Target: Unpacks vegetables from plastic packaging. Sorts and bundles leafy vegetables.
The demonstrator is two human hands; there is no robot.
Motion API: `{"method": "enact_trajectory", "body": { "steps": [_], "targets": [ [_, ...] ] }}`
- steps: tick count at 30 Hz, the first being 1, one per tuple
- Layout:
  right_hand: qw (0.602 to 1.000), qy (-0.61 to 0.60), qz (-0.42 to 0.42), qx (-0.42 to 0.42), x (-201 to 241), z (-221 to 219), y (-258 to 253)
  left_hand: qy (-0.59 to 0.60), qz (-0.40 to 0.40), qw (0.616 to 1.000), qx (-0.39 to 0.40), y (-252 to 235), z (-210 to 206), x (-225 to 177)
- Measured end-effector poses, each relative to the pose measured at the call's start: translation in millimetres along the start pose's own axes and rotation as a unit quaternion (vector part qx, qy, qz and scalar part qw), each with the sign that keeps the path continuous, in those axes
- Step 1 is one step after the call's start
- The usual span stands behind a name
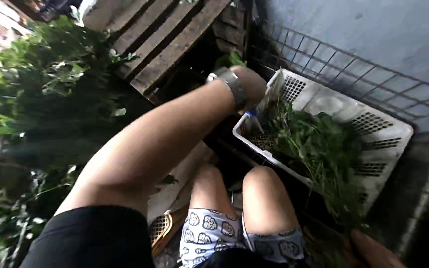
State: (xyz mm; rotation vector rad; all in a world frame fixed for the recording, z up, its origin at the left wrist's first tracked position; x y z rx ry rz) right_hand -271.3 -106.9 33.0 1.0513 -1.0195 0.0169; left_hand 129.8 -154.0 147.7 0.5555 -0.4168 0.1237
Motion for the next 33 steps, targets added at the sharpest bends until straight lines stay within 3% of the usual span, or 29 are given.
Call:
{"method": "enact_trajectory", "body": {
  "steps": [3, 6, 9, 13, 15, 18, 21, 24, 26, 29, 33],
  "targets": [
    [0.988, 0.141, 0.063, -0.001, 15, -7, 8, 0.036, 0.087, 0.995, -0.018, 91, 0, 60],
    [0.967, 0.200, 0.149, 0.045, 42, -34, 9, 0.202, 0.167, 0.958, -0.114, 202, -30, 96],
    [0.935, 0.268, 0.210, 0.099, 88, -104, -14, 0.444, 0.208, 0.833, -0.257, 275, -81, 69],
    [0.861, 0.413, 0.202, 0.219, 165, -230, -62, 0.706, 0.134, 0.614, -0.327, 286, -145, 0],
    [0.824, 0.473, 0.235, 0.205, 187, -275, -89, 0.726, 0.164, 0.568, -0.352, 281, -164, -17],
    [0.791, 0.501, 0.300, 0.182, 200, -311, -135, 0.700, 0.260, 0.579, -0.326, 277, -193, -22],
    [0.768, 0.535, 0.304, 0.176, 209, -319, -153, 0.624, 0.371, 0.664, -0.177, 266, -215, -15],
    [0.735, 0.588, 0.299, 0.160, 203, -320, -160, 0.544, 0.386, 0.742, -0.058, 251, -226, -18],
    [0.730, 0.596, 0.298, 0.153, 199, -318, -164, 0.516, 0.375, 0.770, -0.021, 241, -227, -23],
    [0.735, 0.585, 0.309, 0.149, 198, -318, -170, 0.493, 0.369, 0.788, -0.010, 231, -231, -27],
    [0.721, 0.596, 0.326, 0.133, 217, -303, -169, 0.531, 0.368, 0.761, -0.063, 230, -243, -32]
  ]
}}
Point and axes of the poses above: each hand's wrist, its own y-axis away from the middle knuckle, its own z-axis out of the back of the hand, x = y × z, the point moved 3 cm from there along -y, towards the middle knuckle, and after that the axes turned 8 degrees about -y, right-handed, at the moved point
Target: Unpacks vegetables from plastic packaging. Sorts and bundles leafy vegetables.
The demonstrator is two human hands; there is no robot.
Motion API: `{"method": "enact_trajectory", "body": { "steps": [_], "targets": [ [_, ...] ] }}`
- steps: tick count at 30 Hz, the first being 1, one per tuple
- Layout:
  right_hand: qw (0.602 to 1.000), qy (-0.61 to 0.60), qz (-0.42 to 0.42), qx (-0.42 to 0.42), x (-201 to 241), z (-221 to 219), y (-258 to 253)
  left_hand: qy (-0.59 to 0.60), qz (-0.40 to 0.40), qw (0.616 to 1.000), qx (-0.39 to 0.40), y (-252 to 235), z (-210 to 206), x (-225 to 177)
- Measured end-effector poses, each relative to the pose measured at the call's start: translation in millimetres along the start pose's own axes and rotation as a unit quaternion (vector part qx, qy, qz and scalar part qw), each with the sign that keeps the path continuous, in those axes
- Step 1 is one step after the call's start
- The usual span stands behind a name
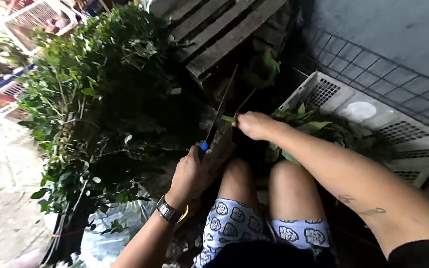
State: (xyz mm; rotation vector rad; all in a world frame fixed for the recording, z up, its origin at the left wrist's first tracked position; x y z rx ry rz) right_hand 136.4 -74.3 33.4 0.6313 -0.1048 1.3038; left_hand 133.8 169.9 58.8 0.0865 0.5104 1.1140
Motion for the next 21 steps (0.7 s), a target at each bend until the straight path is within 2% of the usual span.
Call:
{"method": "enact_trajectory", "body": {
  "steps": [3, 5, 9, 12, 15, 21],
  "targets": [
    [0.997, -0.038, -0.026, -0.055, -25, 25, 8, 0.075, -0.010, 0.997, -0.028, 2, -4, 6],
    [0.996, -0.040, -0.028, -0.073, -29, 29, 16, 0.066, -0.010, 0.997, -0.039, 1, -4, 7],
    [0.998, -0.035, 0.016, -0.054, 7, 1, 25, -0.025, 0.002, 0.999, -0.032, 3, -2, -5],
    [1.000, -0.008, 0.006, -0.029, 27, -29, 11, -0.116, 0.025, 0.993, 0.006, 4, 0, -16],
    [1.000, -0.006, -0.001, -0.013, 28, -45, -1, -0.187, 0.058, 0.979, 0.059, 2, -6, -15],
    [1.000, 0.021, 0.004, 0.004, 29, -39, -7, -0.185, 0.099, 0.972, 0.111, 0, -13, -20]
  ]
}}
Point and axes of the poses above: each hand's wrist, its own y-axis away from the middle knuckle, its own z-axis out of the back of the hand, x = y × z, the point moved 3 cm from there along -y, towards the middle knuckle, and after that the axes turned 8 degrees about -y, right-handed, at the moved point
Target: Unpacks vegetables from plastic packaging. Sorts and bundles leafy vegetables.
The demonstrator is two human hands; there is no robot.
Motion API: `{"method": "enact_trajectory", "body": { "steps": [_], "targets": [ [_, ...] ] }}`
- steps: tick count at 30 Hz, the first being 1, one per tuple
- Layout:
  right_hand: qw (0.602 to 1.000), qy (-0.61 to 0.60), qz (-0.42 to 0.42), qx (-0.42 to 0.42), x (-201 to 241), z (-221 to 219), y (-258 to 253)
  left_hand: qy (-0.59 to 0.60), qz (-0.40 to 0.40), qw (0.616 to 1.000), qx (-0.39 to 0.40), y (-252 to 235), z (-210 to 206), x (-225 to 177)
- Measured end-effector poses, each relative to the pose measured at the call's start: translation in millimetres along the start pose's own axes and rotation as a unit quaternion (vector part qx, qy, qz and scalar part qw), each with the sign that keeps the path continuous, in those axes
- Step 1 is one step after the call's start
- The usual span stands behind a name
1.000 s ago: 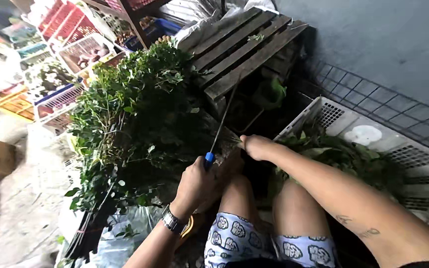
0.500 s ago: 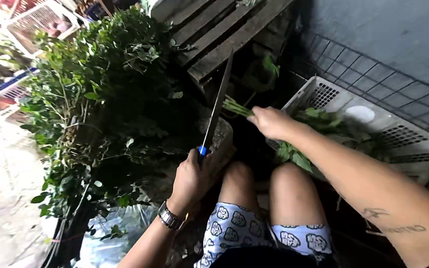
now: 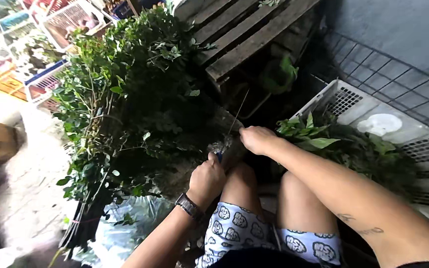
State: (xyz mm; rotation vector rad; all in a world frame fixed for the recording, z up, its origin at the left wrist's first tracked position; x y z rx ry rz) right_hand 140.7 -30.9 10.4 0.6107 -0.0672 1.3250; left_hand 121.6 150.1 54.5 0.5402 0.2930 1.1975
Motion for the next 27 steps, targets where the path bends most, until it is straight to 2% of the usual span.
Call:
{"method": "enact_trajectory", "body": {
  "steps": [7, 12, 16, 20, 23, 27],
  "targets": [
    [0.999, 0.013, 0.006, 0.042, 1, 9, 0, -0.035, 0.002, 0.999, 0.041, -3, 20, -4],
    [0.999, 0.022, 0.024, 0.013, -4, 3, 0, -0.001, 0.022, 1.000, 0.011, -38, -7, -22],
    [1.000, -0.001, 0.020, 0.009, -4, 1, 1, 0.035, 0.016, 0.999, -0.005, -29, -13, -12],
    [0.999, -0.020, 0.022, 0.022, -10, 0, -2, 0.003, 0.035, 0.999, 0.032, -20, -10, -19],
    [0.999, -0.005, 0.046, 0.016, -10, 2, -4, 0.017, 0.028, 0.999, 0.024, -27, -15, -17],
    [0.996, 0.026, 0.078, -0.028, 5, 20, 33, 0.054, 0.001, 0.998, 0.017, -21, -19, -5]
  ]
}}
Point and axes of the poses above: each hand's wrist, its own y-axis away from the middle knuckle, its own z-axis out of the back of the hand, x = y × z, the point moved 3 cm from there along -y, towards the middle knuckle, and after that the axes turned 8 degrees about -y, right-handed, at the moved point
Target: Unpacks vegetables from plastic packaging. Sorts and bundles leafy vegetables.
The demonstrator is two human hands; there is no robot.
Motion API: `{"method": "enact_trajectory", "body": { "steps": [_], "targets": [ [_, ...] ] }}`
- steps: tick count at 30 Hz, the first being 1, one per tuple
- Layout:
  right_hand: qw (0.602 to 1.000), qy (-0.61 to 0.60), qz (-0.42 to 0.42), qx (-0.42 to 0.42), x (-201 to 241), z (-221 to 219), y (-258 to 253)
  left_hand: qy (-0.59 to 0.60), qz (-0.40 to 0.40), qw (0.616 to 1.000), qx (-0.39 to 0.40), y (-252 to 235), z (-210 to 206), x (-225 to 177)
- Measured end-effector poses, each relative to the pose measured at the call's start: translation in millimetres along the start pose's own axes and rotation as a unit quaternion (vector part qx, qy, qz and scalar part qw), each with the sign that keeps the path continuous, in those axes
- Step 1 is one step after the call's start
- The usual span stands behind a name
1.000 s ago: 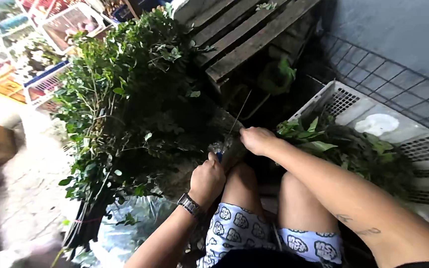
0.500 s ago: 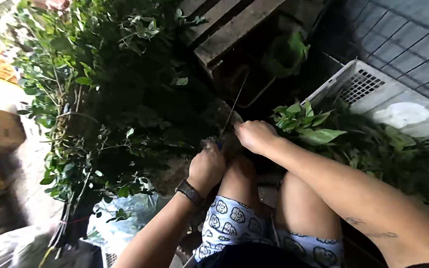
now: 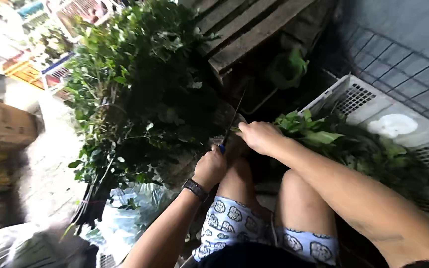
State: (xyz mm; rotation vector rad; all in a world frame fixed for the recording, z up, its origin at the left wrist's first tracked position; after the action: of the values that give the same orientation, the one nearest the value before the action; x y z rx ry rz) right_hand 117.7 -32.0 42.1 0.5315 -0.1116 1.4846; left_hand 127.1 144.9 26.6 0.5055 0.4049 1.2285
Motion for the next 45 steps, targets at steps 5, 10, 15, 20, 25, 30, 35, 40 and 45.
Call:
{"method": "enact_trajectory", "body": {
  "steps": [5, 10, 15, 20, 25, 30, 35, 40, 45],
  "targets": [
    [0.975, -0.122, -0.036, -0.182, -24, 102, 113, 0.034, -0.060, 0.983, -0.171, 41, 61, 3],
    [0.923, -0.220, -0.122, -0.290, -56, 89, 199, 0.002, -0.101, 0.927, -0.361, -16, 170, -43],
    [0.909, -0.244, -0.181, -0.285, -68, 40, 243, -0.014, -0.067, 0.916, -0.396, -122, 237, -84],
    [0.866, -0.312, -0.248, -0.301, -85, 12, 311, -0.053, -0.284, 0.825, -0.485, -84, 204, -84],
    [0.871, -0.319, -0.231, -0.295, -93, -5, 321, -0.198, -0.392, 0.844, -0.308, -89, 65, -35],
    [0.887, -0.244, -0.206, -0.334, -89, 3, 302, -0.193, -0.361, 0.851, -0.330, -105, 43, -5],
    [0.888, -0.223, -0.207, -0.345, -84, -3, 300, -0.227, -0.408, 0.827, -0.314, -90, 47, -13],
    [0.875, -0.243, -0.218, -0.359, -89, -10, 325, -0.366, -0.358, 0.843, -0.166, -70, 63, -54],
    [0.842, -0.313, -0.261, -0.353, -98, -14, 342, -0.378, -0.418, 0.795, -0.225, -40, 92, -167]
  ]
}}
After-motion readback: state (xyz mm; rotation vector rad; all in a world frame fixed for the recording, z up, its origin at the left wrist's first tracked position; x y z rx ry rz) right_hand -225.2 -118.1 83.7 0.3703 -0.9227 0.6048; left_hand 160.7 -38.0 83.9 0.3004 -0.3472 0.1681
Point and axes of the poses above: each hand's wrist, its own y-axis away from the middle knuckle, its own z-axis out of the back of the hand, x = y × z, the point moved 3 cm from there along -y, towards the middle knuckle, and after that the axes turned 8 degrees about -y, right-handed, at the moved point
